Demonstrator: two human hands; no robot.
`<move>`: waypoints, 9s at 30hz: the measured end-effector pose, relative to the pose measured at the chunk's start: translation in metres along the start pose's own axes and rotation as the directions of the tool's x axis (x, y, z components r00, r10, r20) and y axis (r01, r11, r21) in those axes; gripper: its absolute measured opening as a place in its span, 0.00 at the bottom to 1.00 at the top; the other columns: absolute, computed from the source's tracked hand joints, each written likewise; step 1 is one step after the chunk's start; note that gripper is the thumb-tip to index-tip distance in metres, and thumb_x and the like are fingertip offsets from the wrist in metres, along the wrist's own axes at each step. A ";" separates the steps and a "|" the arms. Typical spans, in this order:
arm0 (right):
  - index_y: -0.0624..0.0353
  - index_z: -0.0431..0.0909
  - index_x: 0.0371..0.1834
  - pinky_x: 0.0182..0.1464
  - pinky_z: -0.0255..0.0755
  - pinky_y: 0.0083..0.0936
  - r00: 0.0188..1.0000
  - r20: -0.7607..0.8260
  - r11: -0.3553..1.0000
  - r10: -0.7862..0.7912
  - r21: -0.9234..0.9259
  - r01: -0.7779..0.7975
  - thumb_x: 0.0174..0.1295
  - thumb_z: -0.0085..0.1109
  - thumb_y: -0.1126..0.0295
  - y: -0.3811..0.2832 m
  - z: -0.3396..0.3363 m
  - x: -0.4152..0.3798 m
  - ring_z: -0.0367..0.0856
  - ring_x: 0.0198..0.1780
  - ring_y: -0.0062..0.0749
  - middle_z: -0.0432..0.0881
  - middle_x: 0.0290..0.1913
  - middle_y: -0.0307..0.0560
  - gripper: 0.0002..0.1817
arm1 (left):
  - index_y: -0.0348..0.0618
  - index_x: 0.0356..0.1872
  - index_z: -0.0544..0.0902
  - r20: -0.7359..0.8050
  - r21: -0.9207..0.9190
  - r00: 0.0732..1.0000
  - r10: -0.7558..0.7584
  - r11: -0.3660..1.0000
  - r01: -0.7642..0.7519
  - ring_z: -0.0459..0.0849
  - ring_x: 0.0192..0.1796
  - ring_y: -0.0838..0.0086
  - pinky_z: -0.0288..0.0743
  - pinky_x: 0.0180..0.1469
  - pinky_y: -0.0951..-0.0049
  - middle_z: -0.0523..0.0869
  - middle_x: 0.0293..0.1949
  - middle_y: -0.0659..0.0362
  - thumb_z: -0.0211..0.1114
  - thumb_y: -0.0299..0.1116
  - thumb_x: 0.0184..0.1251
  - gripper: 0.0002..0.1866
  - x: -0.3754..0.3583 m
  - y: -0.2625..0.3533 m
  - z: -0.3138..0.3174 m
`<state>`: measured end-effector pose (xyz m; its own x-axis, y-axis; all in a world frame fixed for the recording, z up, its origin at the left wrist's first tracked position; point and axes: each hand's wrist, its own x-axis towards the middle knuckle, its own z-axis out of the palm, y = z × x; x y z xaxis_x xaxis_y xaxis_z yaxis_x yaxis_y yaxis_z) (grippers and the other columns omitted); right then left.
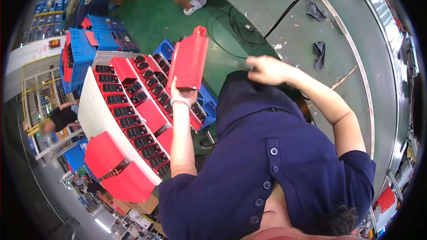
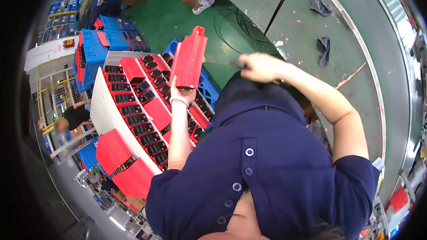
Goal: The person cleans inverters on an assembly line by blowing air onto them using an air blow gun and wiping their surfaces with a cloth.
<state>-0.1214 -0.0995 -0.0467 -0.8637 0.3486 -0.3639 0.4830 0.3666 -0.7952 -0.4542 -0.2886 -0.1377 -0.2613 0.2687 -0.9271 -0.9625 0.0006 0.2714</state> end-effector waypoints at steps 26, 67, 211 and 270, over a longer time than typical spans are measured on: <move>0.60 0.73 0.52 0.47 0.78 0.49 0.995 -0.080 0.997 -0.061 -0.048 0.057 0.65 0.58 0.62 -0.016 0.001 0.066 0.86 0.45 0.58 0.85 0.39 0.63 0.18 | 0.47 0.60 0.79 0.023 -0.116 0.999 -0.029 0.993 0.031 0.87 0.53 0.58 0.83 0.57 0.55 0.86 0.54 0.54 0.79 0.53 0.51 0.36 -0.002 0.010 0.001; 0.75 0.64 0.67 0.62 0.74 0.44 -0.213 -0.662 0.649 0.718 0.748 -0.139 0.62 0.66 0.49 0.178 -0.134 0.149 0.78 0.61 0.60 0.75 0.61 0.72 0.43 | 0.46 0.66 0.75 0.272 0.465 0.940 0.204 0.828 -0.314 0.84 0.60 0.58 0.83 0.58 0.51 0.81 0.62 0.51 0.70 0.51 0.65 0.32 -0.045 -0.022 0.036; 0.60 0.81 0.43 0.46 0.76 0.41 -0.186 -0.928 0.884 0.323 0.366 -0.290 0.61 0.66 0.66 0.106 -0.002 -0.128 0.83 0.41 0.47 0.84 0.37 0.50 0.12 | 0.42 0.52 0.83 0.752 -0.489 -0.258 -0.606 -0.252 -0.835 0.90 0.43 0.60 0.84 0.48 0.65 0.90 0.44 0.53 0.82 0.38 0.39 0.33 -0.072 -0.261 0.312; 0.47 0.85 0.37 0.46 0.64 0.33 -0.217 -0.973 0.901 -0.072 0.030 -0.432 0.53 0.63 0.69 -0.036 0.033 -0.140 0.76 0.40 0.32 0.72 0.35 0.37 0.08 | 0.50 0.60 0.81 0.070 0.967 0.266 -0.961 0.131 0.220 0.82 0.62 0.63 0.73 0.67 0.53 0.84 0.60 0.58 0.64 0.59 0.66 0.30 -0.094 -0.285 0.274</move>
<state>-0.0226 -0.1900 0.0170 0.2932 0.7376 0.6083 0.8041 0.1539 -0.5742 -0.1355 -0.0505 -0.0566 0.8609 0.1385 -0.4895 -0.1129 0.9902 0.0817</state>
